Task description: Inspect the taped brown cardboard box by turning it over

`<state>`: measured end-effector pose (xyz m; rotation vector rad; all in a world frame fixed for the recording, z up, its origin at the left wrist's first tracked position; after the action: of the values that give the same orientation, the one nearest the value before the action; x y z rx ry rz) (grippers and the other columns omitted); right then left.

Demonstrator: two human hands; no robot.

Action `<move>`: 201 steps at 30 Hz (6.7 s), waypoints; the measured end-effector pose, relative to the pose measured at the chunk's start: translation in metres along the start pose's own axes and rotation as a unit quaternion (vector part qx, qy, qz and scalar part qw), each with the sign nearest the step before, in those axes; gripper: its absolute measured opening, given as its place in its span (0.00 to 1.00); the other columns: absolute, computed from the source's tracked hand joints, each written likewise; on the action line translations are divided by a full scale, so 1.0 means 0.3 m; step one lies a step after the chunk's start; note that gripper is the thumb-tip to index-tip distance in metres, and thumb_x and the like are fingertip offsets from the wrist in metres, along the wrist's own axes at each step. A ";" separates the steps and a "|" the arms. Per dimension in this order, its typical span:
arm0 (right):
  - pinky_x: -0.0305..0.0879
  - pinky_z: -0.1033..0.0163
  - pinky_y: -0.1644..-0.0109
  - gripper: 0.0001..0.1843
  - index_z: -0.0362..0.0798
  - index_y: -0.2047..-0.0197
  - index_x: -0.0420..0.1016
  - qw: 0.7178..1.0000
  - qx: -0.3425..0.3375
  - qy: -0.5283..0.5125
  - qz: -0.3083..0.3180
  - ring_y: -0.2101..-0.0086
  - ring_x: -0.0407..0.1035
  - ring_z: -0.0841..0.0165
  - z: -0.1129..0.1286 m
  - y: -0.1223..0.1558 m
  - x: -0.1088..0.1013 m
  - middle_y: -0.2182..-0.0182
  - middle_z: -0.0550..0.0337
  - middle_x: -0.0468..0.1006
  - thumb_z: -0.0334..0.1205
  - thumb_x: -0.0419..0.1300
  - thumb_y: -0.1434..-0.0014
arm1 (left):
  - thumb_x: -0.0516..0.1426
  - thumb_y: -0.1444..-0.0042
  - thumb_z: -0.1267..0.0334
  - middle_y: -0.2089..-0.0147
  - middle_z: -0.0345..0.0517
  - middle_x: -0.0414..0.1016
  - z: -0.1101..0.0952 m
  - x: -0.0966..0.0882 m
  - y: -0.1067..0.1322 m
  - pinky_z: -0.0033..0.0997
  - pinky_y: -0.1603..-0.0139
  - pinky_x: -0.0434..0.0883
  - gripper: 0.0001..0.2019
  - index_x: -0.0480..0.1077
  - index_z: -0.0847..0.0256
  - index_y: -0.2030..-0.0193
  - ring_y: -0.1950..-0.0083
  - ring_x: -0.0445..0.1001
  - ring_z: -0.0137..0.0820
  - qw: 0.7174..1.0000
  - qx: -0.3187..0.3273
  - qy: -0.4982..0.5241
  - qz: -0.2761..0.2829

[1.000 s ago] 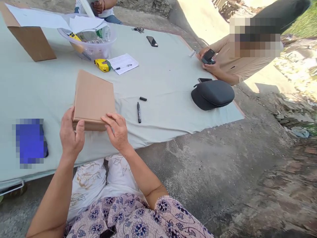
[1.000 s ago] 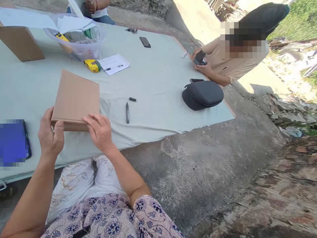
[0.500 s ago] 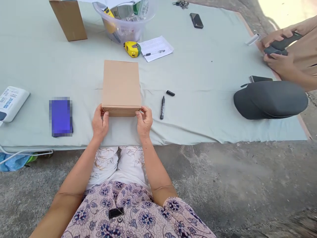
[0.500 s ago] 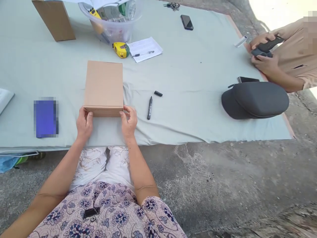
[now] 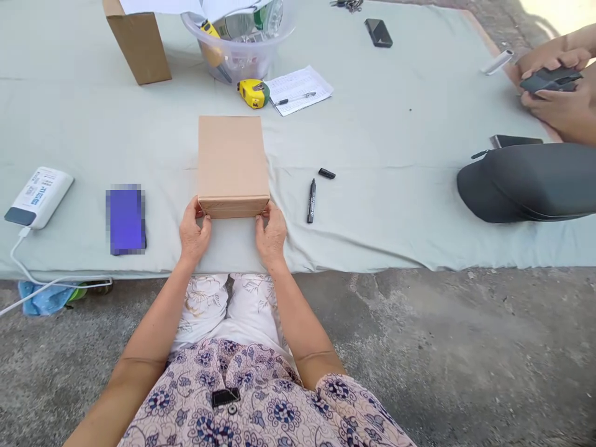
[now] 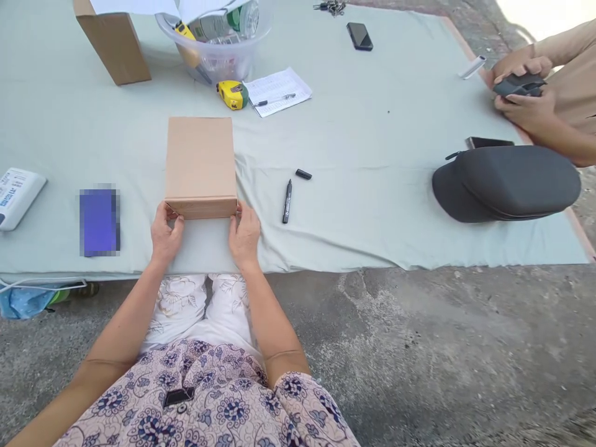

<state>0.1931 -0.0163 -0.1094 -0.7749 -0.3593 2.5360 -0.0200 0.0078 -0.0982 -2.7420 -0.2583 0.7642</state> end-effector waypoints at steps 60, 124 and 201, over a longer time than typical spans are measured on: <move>0.73 0.50 0.42 0.20 0.52 0.40 0.69 0.994 -0.081 -0.067 -0.010 0.45 0.75 0.61 0.018 0.029 -0.075 0.47 0.51 0.82 0.39 0.56 0.35 | 0.57 0.43 0.59 0.60 0.48 0.81 -0.034 -0.004 -0.004 0.45 0.43 0.70 0.07 0.74 0.56 0.62 0.50 0.77 0.42 0.994 0.030 -0.089 0.061; 0.76 0.61 0.60 0.19 0.53 0.51 0.78 0.972 -0.004 -0.225 0.070 0.65 0.76 0.69 0.004 0.032 -0.035 0.60 0.57 0.84 0.56 0.62 0.37 | 0.62 0.41 0.51 0.44 0.58 0.76 -0.416 -0.095 0.103 0.48 0.36 0.67 0.25 0.70 0.61 0.40 0.39 0.74 0.47 0.940 0.270 -0.137 -0.158; 0.73 0.42 0.38 0.45 0.62 0.25 0.39 0.988 0.007 -0.151 -0.041 0.31 0.58 0.52 0.125 -0.026 -0.108 0.30 0.44 0.56 0.57 0.60 0.36 | 0.47 0.31 0.47 0.24 0.46 0.57 -0.199 -0.092 -0.110 0.40 0.22 0.55 0.26 0.56 0.48 0.28 0.23 0.56 0.34 0.987 0.042 0.128 -0.088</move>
<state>0.1978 -0.0300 -0.0613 -0.3597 -0.4615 2.5748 -0.0148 0.0190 -0.0259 -2.6557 -0.3968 0.3644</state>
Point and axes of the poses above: each hand's wrist, its own y-axis away from the middle knuckle, its own x-axis out of the palm, z = x × y, the point moved 4 cm from there along -y, towards the middle knuckle
